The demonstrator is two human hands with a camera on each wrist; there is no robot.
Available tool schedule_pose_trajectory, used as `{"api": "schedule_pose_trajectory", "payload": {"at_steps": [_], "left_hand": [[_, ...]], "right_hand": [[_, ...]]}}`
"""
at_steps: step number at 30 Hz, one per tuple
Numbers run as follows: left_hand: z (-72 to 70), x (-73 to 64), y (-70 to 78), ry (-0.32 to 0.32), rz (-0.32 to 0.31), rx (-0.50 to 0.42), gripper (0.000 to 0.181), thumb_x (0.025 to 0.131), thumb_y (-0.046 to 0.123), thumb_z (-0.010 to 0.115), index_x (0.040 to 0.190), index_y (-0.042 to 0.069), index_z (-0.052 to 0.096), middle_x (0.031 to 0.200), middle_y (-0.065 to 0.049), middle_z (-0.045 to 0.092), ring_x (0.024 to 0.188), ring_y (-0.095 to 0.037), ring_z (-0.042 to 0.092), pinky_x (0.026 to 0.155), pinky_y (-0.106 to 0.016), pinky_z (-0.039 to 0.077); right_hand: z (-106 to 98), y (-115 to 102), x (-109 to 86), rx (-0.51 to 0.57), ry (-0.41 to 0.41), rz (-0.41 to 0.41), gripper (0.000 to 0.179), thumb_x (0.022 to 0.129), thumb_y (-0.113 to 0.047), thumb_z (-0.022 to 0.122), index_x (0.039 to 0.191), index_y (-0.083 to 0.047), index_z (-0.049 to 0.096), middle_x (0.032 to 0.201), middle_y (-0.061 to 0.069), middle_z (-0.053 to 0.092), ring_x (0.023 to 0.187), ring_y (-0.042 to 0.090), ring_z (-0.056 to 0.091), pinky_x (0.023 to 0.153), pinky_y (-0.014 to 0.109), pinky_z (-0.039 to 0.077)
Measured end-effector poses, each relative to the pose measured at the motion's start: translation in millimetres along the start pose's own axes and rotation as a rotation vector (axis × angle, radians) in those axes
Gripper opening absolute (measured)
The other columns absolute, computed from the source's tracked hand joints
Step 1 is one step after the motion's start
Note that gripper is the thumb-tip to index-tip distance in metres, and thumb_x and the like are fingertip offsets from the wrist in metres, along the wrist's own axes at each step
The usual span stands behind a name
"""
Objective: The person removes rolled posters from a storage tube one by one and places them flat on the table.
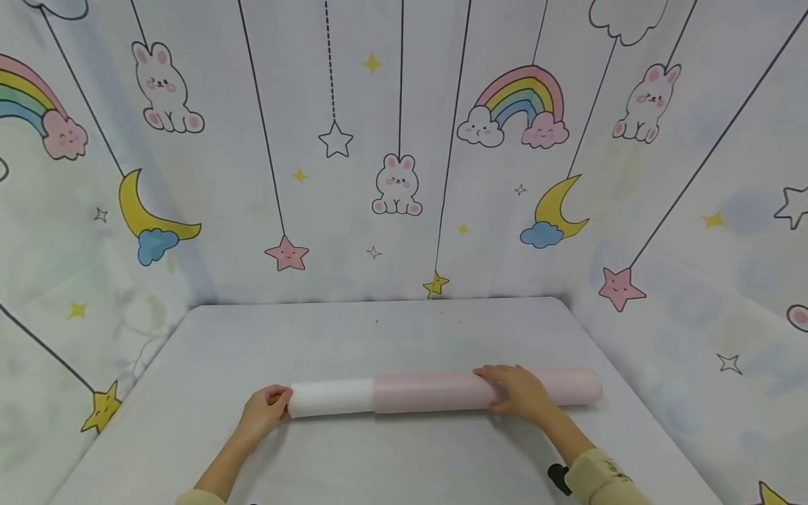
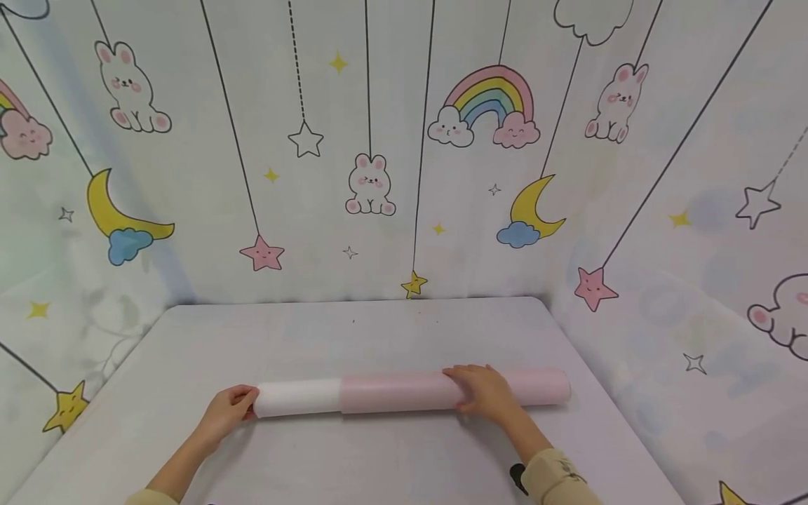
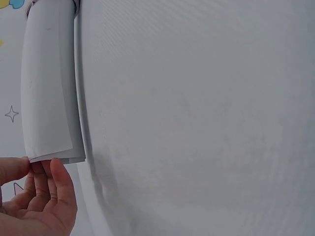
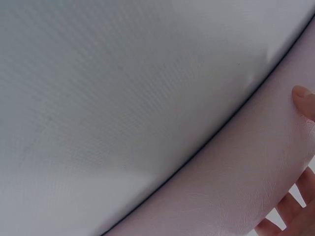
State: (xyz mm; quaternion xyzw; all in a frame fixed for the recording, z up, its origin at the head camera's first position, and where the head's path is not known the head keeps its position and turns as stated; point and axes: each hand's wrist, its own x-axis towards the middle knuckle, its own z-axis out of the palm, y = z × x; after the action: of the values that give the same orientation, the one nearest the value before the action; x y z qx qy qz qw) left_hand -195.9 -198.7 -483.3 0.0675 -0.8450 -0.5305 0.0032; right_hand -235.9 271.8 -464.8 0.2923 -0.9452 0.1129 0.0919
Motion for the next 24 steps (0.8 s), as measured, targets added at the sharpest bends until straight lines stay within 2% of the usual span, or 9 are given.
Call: {"api": "schedule_pose_trajectory", "payload": {"at_steps": [7, 14, 18, 24], "left_hand": [[-1.1, 3.9, 1.9, -0.008, -0.001, 0.009, 0.034, 0.094, 0.015, 0.049, 0.11, -0.015, 0.053, 0.09, -0.014, 0.063, 0.075, -0.017, 0.06, 0.064, -0.025, 0.051], [-1.7, 3.6, 3.4, 0.019, 0.017, 0.097, 0.031, 0.093, 0.015, 0.049, 0.106, -0.013, 0.055, 0.088, -0.013, 0.063, 0.074, -0.018, 0.058, 0.06, -0.025, 0.048], [-1.6, 1.4, 3.6, 0.047, 0.077, 0.185, 0.028, 0.092, 0.015, 0.05, 0.102, -0.011, 0.058, 0.085, -0.01, 0.062, 0.074, -0.018, 0.057, 0.059, -0.025, 0.045], [0.6, -3.9, 6.6, 0.174, 0.217, 0.392, 0.021, 0.088, 0.015, 0.055, 0.098, -0.003, 0.058, 0.083, -0.008, 0.061, 0.071, -0.02, 0.058, 0.055, -0.03, 0.045]], "right_hand": [[-3.5, 2.4, 1.1, -0.014, 0.008, 0.012, 0.064, 0.062, -0.023, 0.082, 0.12, -0.013, 0.059, 0.118, 0.008, 0.06, 0.108, 0.029, 0.056, 0.088, 0.06, 0.037], [-5.0, -0.2, 1.3, -0.002, -0.008, 0.025, 0.064, 0.062, -0.022, 0.083, 0.121, -0.014, 0.059, 0.118, 0.008, 0.06, 0.108, 0.029, 0.055, 0.089, 0.06, 0.036], [-4.7, -1.4, 0.9, 0.003, -0.011, 0.034, 0.064, 0.062, -0.021, 0.083, 0.12, -0.014, 0.059, 0.118, 0.008, 0.06, 0.109, 0.029, 0.055, 0.09, 0.06, 0.036], [-2.4, -1.9, -0.6, 0.017, -0.018, 0.038, 0.064, 0.063, -0.02, 0.083, 0.121, -0.014, 0.059, 0.12, 0.008, 0.059, 0.11, 0.029, 0.054, 0.09, 0.06, 0.035]]}}
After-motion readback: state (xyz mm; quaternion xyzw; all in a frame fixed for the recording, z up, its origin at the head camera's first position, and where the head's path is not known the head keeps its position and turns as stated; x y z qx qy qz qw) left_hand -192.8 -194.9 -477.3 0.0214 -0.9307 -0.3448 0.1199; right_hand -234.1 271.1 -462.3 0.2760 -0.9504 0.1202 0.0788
